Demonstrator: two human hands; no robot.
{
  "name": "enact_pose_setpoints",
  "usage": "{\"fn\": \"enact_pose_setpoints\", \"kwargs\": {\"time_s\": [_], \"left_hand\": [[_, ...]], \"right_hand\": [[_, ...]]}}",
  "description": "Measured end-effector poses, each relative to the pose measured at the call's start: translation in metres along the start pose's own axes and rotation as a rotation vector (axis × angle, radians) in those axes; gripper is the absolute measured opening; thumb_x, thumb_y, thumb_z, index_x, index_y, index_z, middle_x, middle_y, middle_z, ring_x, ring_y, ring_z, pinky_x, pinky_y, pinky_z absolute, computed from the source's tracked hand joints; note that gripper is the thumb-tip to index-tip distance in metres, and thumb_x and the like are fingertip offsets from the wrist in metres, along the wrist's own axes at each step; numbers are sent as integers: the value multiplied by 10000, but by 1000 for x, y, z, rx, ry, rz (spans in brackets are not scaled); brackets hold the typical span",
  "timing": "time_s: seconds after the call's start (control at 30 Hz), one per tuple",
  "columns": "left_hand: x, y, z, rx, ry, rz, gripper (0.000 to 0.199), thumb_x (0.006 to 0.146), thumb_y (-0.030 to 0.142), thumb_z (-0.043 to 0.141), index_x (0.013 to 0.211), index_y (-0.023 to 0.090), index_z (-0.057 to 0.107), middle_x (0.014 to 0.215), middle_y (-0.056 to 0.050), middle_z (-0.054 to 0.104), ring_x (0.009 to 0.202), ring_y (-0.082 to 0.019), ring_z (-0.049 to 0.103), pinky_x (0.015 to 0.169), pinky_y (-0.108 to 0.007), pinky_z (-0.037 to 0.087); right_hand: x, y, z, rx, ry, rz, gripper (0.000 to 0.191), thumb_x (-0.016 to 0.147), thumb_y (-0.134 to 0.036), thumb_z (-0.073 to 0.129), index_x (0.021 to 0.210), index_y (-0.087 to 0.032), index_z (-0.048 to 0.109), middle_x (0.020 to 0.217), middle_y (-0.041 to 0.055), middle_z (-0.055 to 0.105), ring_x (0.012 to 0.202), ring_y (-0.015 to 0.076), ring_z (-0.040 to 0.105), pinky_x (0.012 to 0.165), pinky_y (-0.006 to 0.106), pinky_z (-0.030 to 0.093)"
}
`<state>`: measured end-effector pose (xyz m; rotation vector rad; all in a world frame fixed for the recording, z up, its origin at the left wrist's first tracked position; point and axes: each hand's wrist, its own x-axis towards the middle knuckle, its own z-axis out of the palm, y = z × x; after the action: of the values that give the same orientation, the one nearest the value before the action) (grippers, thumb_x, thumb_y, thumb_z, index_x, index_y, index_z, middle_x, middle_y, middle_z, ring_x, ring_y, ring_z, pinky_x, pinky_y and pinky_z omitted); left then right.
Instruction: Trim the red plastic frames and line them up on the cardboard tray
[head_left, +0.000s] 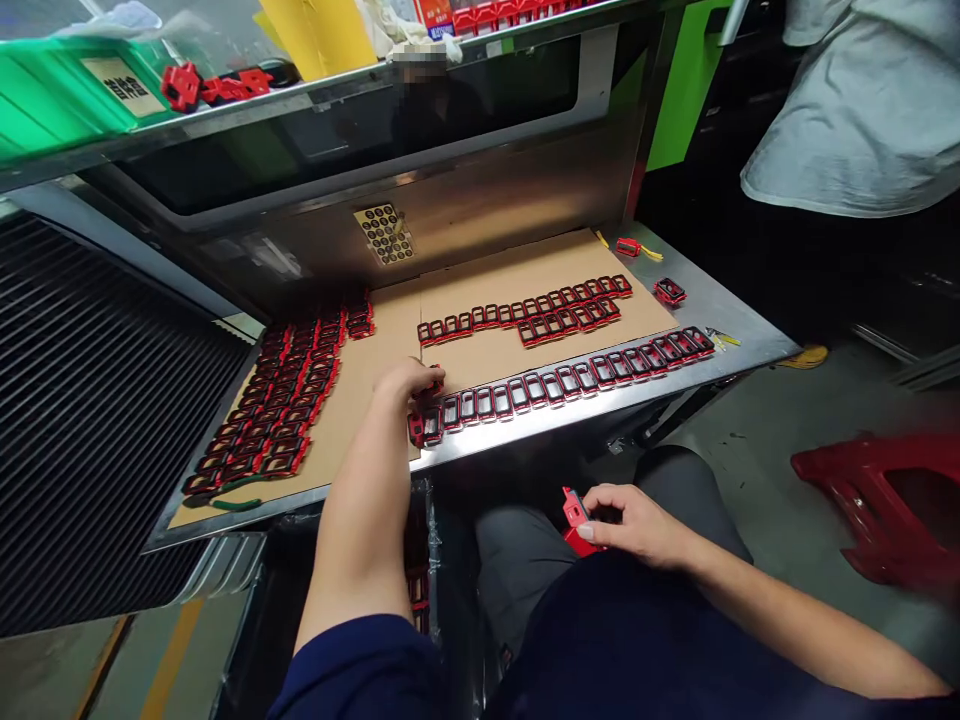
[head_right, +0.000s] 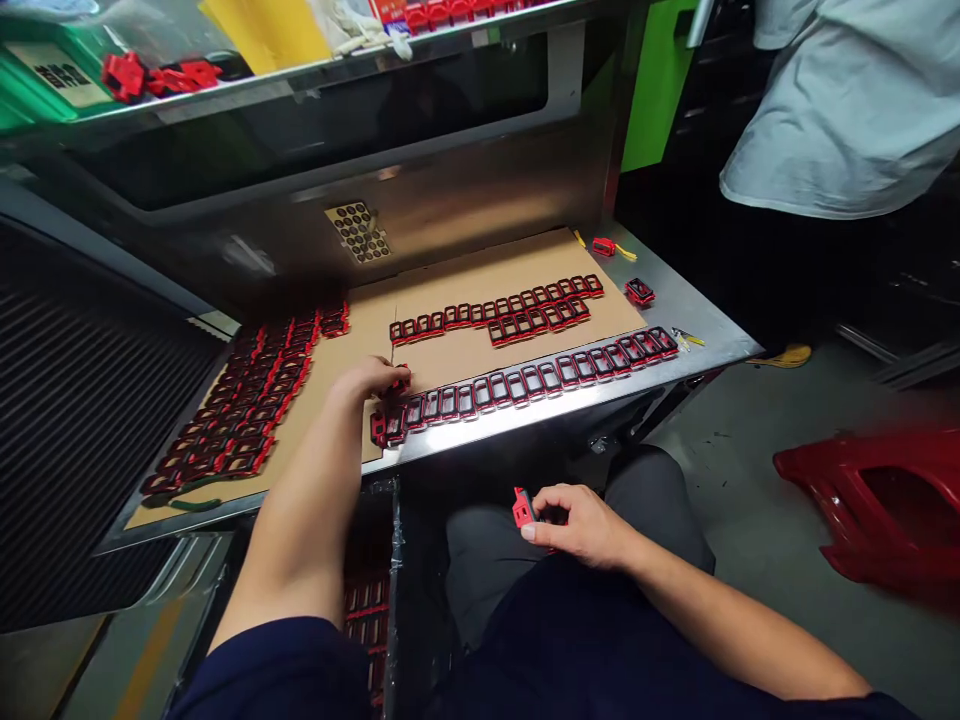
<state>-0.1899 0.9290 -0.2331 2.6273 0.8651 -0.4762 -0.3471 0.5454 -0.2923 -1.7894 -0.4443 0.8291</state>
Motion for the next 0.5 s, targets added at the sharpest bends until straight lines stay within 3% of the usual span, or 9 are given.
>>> {"fn": "enact_pose_setpoints", "kwargs": {"time_s": [0.1, 0.23, 0.37, 0.5], "left_hand": [[-5, -20, -17, -75, 13, 24, 325, 706, 431, 708, 921, 187, 694, 702, -53, 711, 603, -181, 636, 544, -268, 453], [-21, -59, -33, -68, 22, -8, 339, 704, 444, 689, 886, 158, 688, 585, -40, 657, 535, -174, 582, 492, -264, 397], [-40, -86, -20, -42, -86, -14, 333, 682, 493, 679, 760, 169, 684, 535, -44, 645, 503, -186, 577, 446, -261, 369], [-47, -92, 3, -46, -93, 33, 434, 761, 552, 590, 928, 168, 704, 673, -64, 717, 576, -199, 639, 501, -268, 448]], "right_hand": [[-2, 4, 0, 38, -17, 40, 459, 800, -595, 693, 864, -140, 698, 793, 28, 630, 695, 129, 509, 649, 247, 383], [-3, 9, -1, 55, -20, 59, 471, 788, -615, 700, 871, -151, 702, 807, 38, 652, 706, 141, 523, 642, 247, 387], [-1, 14, -3, 106, -37, 84, 463, 797, -605, 707, 881, -150, 707, 744, 28, 650, 667, 133, 524, 622, 240, 384], [3, 17, -2, 104, -46, 76, 449, 806, -591, 709, 881, -148, 708, 735, 15, 638, 659, 121, 513, 616, 232, 374]]}}
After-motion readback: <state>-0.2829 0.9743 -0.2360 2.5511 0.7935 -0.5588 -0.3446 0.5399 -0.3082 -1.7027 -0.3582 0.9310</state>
